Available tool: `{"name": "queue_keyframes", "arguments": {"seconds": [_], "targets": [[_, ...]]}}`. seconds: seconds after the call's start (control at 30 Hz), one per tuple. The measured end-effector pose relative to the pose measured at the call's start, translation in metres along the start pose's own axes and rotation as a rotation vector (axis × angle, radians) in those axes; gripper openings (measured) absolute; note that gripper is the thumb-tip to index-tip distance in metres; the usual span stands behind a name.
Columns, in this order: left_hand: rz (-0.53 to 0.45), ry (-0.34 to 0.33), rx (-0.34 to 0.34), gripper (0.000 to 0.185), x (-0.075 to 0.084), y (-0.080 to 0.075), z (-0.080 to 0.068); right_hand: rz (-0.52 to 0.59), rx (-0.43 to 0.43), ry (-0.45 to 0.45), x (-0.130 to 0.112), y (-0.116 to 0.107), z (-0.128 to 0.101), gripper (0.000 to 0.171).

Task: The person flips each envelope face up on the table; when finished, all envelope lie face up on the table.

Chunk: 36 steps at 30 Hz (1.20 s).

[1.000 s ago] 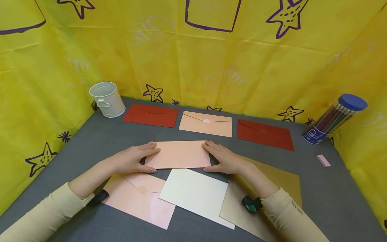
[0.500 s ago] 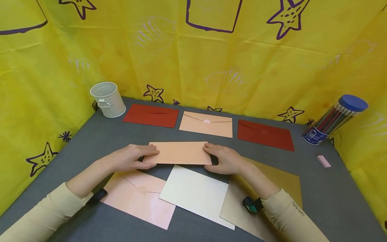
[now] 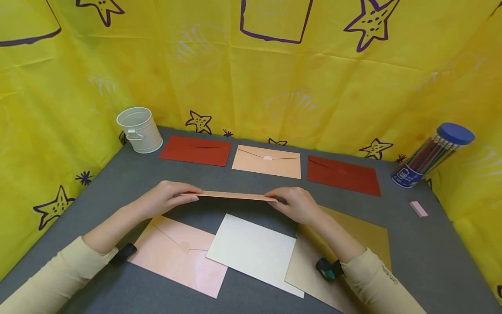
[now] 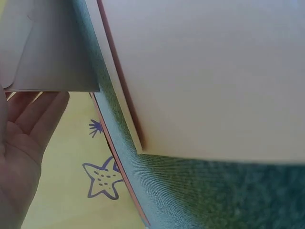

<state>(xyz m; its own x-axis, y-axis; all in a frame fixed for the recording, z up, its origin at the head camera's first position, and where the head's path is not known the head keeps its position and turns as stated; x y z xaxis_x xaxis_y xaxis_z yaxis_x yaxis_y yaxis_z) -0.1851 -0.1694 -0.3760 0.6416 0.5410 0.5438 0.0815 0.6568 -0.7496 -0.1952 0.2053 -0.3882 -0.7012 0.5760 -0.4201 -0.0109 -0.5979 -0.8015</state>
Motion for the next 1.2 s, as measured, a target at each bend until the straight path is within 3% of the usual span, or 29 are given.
{"name": "queue_keyframes", "arguments": {"seconds": [0.2, 0.47, 0.6, 0.83, 0.93, 1.07, 1.2], "targets": [[-0.081, -0.013, 0.078, 0.022, -0.009, -0.001, 0.003, 0.071, 0.051, 0.037, -0.003, -0.001, 0.0, 0.018], [-0.164, -0.166, 0.148, 0.004, -0.012, -0.005, 0.003, 0.169, 0.071, 0.103, -0.004, 0.001, 0.003, 0.006], [-0.156, -0.215, 0.132, 0.005, -0.017, -0.005, 0.003, 0.192, 0.055, 0.139, -0.003, 0.003, 0.005, 0.005], [-0.119, -0.286, 0.02, 0.007, -0.028, -0.004, -0.001, 0.151, -0.042, 0.173, 0.002, 0.011, 0.008, 0.007], [-0.119, -0.32, 0.02, 0.01, -0.03, -0.005, -0.003, 0.15, -0.057, 0.177, 0.001, 0.014, 0.013, 0.006], [-0.14, -0.426, 0.054, 0.016, -0.034, -0.011, -0.009, 0.217, -0.083, 0.225, -0.005, 0.02, 0.023, 0.007], [-0.236, -0.576, 0.106, 0.03, -0.04, -0.02, -0.018, 0.293, -0.111, 0.356, -0.015, 0.029, 0.037, 0.012]]}}
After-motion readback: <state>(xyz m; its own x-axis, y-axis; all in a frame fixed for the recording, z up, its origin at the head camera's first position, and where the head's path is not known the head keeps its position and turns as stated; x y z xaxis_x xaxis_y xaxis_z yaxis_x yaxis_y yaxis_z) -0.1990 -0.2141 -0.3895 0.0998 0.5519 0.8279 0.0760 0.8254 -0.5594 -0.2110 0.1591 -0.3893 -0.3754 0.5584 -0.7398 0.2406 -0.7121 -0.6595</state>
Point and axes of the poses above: each hand's wrist, its own z-axis towards the middle knuckle, its own y-axis out of the palm, x = y × z, the point moved 1 cm from there along z, towards the middle knuckle, and after that the axes turned 9 degrees about x, right-handed, at the moved point
